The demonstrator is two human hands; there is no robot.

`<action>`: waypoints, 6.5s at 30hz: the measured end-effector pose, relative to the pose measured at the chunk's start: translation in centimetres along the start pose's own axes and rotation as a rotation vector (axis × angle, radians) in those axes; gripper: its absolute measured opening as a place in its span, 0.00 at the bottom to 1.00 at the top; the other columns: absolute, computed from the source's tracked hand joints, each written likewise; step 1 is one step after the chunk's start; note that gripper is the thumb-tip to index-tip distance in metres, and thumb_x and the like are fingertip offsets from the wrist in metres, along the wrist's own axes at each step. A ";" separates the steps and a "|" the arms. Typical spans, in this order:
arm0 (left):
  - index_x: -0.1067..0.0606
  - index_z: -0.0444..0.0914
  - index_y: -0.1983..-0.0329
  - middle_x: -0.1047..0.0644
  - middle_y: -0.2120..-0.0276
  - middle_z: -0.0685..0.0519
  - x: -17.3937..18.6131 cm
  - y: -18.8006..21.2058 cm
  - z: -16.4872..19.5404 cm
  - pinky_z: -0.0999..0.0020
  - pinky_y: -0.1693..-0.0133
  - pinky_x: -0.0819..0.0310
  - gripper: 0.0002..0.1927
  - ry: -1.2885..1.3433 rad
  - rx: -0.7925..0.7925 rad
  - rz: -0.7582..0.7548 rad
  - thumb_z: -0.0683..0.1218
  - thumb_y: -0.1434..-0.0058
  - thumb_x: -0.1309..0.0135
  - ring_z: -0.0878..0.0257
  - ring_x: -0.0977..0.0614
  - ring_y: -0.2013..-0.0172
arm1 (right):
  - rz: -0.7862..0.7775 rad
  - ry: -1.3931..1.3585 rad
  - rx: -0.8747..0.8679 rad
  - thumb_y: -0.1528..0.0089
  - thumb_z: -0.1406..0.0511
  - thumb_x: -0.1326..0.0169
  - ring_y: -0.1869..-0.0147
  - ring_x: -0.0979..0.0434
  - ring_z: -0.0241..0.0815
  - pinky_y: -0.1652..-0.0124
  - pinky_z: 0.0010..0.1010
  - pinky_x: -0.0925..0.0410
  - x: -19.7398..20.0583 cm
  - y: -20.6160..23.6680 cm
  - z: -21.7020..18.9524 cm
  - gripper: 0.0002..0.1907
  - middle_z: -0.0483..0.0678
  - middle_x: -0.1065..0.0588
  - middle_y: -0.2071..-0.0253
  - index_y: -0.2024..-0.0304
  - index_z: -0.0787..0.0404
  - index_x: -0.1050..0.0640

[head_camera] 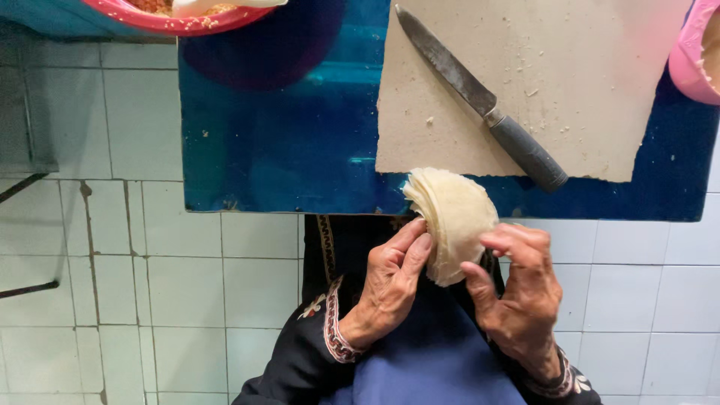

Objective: The person cuts a flat sheet of dough into strips with a knife on a board, then folds and stacks the strips by hand into layered pieces and sets them on the table.

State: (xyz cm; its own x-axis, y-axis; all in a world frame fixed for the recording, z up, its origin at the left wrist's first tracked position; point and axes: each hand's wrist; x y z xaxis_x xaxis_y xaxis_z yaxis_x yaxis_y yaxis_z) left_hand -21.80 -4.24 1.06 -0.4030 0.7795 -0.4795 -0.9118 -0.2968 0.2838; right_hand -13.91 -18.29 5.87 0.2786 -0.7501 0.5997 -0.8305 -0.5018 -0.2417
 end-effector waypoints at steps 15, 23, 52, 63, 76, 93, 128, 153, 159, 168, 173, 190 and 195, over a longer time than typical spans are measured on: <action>0.28 0.30 0.36 0.19 0.48 0.51 0.4 -0.1 -0.3 0.75 0.49 0.24 0.18 -0.043 0.028 0.002 0.40 0.28 0.49 0.70 0.21 0.50 | -0.084 0.198 0.116 0.46 0.73 0.36 0.49 0.23 0.54 0.50 0.38 0.27 -0.8 -0.8 -0.6 0.23 0.57 0.27 0.51 0.48 0.64 0.25; 0.29 0.29 0.35 0.21 0.45 0.49 0.0 -0.1 -0.1 0.72 0.44 0.24 0.20 0.045 0.070 -0.039 0.39 0.30 0.47 0.67 0.20 0.46 | -0.093 0.240 0.179 0.48 0.72 0.34 0.48 0.23 0.58 0.49 0.41 0.27 -0.5 -0.7 -0.5 0.25 0.59 0.26 0.51 0.48 0.66 0.25; 0.30 0.28 0.36 0.20 0.46 0.48 -0.8 -1.1 -0.9 0.71 0.44 0.24 0.22 0.165 0.140 -0.043 0.34 0.33 0.48 0.66 0.20 0.46 | -0.078 0.184 0.209 0.42 0.79 0.39 0.51 0.19 0.52 0.52 0.35 0.25 1.8 -1.9 -0.8 0.17 0.55 0.23 0.56 0.51 0.66 0.22; 0.28 0.28 0.38 0.20 0.47 0.49 -0.9 -1.4 -1.7 0.73 0.46 0.24 0.17 0.189 0.111 -0.035 0.38 0.29 0.49 0.68 0.20 0.48 | -0.131 0.180 0.342 0.45 0.81 0.40 0.53 0.20 0.54 0.49 0.42 0.25 2.1 -1.7 -0.6 0.17 0.55 0.24 0.57 0.53 0.70 0.23; 0.33 0.31 0.31 0.22 0.44 0.49 -0.1 -1.0 2.2 0.69 0.40 0.28 0.24 0.045 0.108 -0.243 0.43 0.29 0.48 0.66 0.22 0.44 | -0.142 -0.240 -0.007 0.42 0.58 0.36 0.42 0.24 0.41 0.45 0.33 0.27 4.2 -2.3 -0.2 0.33 0.47 0.28 0.43 0.38 0.63 0.31; 0.32 0.35 0.36 0.17 0.52 0.45 -2.1 -3.1 9.9 0.70 0.50 0.22 0.26 -0.705 -0.112 -0.336 0.41 0.36 0.40 0.63 0.15 0.52 | 0.073 0.250 0.238 0.36 0.65 0.39 0.47 0.24 0.46 0.51 0.37 0.29 5.5 -8.7 2.5 0.26 0.50 0.25 0.46 0.36 0.60 0.29; 0.30 0.36 0.36 0.23 0.44 0.46 -3.3 -16.6 6.6 0.55 0.41 0.33 0.35 -1.271 -0.786 -0.056 0.53 0.43 0.32 0.49 0.25 0.42 | -0.128 0.222 -0.015 0.39 0.74 0.45 0.65 0.23 0.57 0.64 0.41 0.28 8.9 -6.1 5.3 0.35 0.62 0.24 0.62 0.29 0.64 0.37; 0.28 0.40 0.36 0.30 0.35 0.48 -3.4 -15.9 7.1 0.51 0.36 0.40 0.30 -1.325 -0.921 -0.121 0.50 0.40 0.34 0.47 0.32 0.35 | -0.167 0.383 -0.001 0.38 0.71 0.44 0.68 0.24 0.55 0.70 0.40 0.28 6.1 -5.8 4.3 0.36 0.58 0.26 0.64 0.28 0.59 0.40; 0.24 0.42 0.40 0.28 0.38 0.56 -2.9 -16.3 6.2 0.55 0.39 0.41 0.23 -1.403 -0.885 -0.163 0.50 0.37 0.34 0.54 0.28 0.37 | -0.196 0.400 -0.065 0.38 0.70 0.43 0.72 0.24 0.54 0.73 0.40 0.28 6.4 -6.0 4.1 0.36 0.57 0.25 0.66 0.28 0.55 0.39; 0.29 0.41 0.45 0.30 0.35 0.50 -3.8 -16.1 6.0 0.48 0.43 0.48 0.41 -1.446 -0.859 -0.122 0.62 0.56 0.27 0.50 0.32 0.36 | 0.026 0.320 0.043 0.34 0.67 0.43 0.47 0.19 0.60 0.54 0.39 0.24 7.3 -5.5 5.5 0.31 0.67 0.25 0.44 0.30 0.67 0.35; 0.32 0.41 0.36 0.29 0.37 0.48 -6.0 -15.9 5.7 0.42 0.43 0.53 0.48 -1.600 -0.943 -0.023 0.68 0.56 0.30 0.50 0.33 0.36 | 0.065 0.159 -0.295 0.35 0.66 0.42 0.64 0.17 0.50 0.65 0.35 0.25 7.4 -5.4 7.2 0.28 0.60 0.21 0.59 0.33 0.66 0.31; 0.38 0.42 0.29 0.29 0.35 0.53 -5.6 -14.4 4.2 0.49 0.39 0.54 0.44 -1.441 -0.833 0.107 0.62 0.43 0.33 0.57 0.30 0.35 | -0.185 0.213 -0.047 0.39 0.73 0.45 0.64 0.21 0.56 0.65 0.41 0.27 9.1 -5.8 5.5 0.37 0.61 0.24 0.64 0.28 0.60 0.40; 0.45 0.41 0.25 0.26 0.36 0.56 -4.6 -14.4 4.4 0.52 0.41 0.52 0.50 -1.258 -0.718 0.116 0.54 0.45 0.31 0.62 0.27 0.36 | -0.190 0.258 -0.024 0.38 0.74 0.45 0.64 0.22 0.56 0.65 0.42 0.28 8.1 -6.2 4.9 0.37 0.61 0.24 0.64 0.28 0.60 0.40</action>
State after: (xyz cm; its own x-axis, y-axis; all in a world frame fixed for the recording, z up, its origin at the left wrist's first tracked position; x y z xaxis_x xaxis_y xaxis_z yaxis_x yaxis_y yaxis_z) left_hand -6.44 -1.14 2.86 -0.4856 0.5790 0.6549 -0.8739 -0.3033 -0.3798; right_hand -4.18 -23.37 8.50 0.3008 -0.5086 0.8067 -0.7874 -0.6097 -0.0908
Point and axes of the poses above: each hand's wrist, its own y-axis away from the middle knuckle, its own x-axis out of the back of the hand, z = x × y
